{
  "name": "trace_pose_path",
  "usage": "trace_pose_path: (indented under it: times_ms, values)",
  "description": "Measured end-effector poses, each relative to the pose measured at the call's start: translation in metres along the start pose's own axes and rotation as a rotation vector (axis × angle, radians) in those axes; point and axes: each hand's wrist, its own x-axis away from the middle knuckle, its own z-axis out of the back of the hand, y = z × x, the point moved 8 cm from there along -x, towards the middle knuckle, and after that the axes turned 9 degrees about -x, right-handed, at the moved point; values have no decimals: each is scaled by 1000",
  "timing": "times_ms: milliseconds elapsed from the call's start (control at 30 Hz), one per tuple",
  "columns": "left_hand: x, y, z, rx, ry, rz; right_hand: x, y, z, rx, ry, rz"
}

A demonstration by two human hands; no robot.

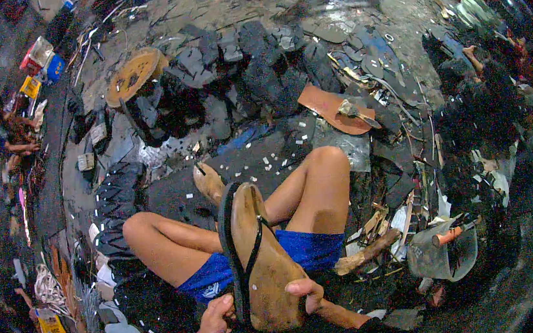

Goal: The person sits on the floor and assembles sandals by attaching black straps to wooden soles. They repeatedly pick up a sole, align the strap, and press it into place, then set the finished sandal aside.

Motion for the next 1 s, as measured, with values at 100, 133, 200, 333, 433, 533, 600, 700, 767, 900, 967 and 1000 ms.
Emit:
trace_pose_path:
  times_ms: [100,133,200,333,433,533,600,700,767,900,967,1000]
  values:
    - [-12,-18,9,-80,-100,-88,0,2,-3,58,-29,-41]
    - [-18,-22,8,-100,-112,-155,-3,1,-5,89,-45,-50]
    - [-22,-17,-2,-64,-58,-119,-12,-4,-11,178,-109,-72]
    - [-36,25,7,36,33,-256,-43,-29,-31,567,-235,34]
    - [-34,45,48,-197,160,-425,-72,-40,-21,1087,-163,200]
    - [-41,36,64,-281,276,-433,-98,-5,29,1115,-16,-5]
    - [-41,9,72,-405,391,-495,-104,12,59,1176,63,56]
    - [-43,-13,72,-427,510,-383,-102,21,84,1316,138,-5]
    - [-42,-22,72,-292,469,-331,-96,19,78,1355,138,72]
    - [-53,-43,80,-4,466,-285,-102,16,86,1418,140,32]
    - [-59,-44,82,-49,488,-276,-106,13,84,1428,140,18]
    - [-64,-38,83,-77,499,-280,-105,10,78,1486,127,47]
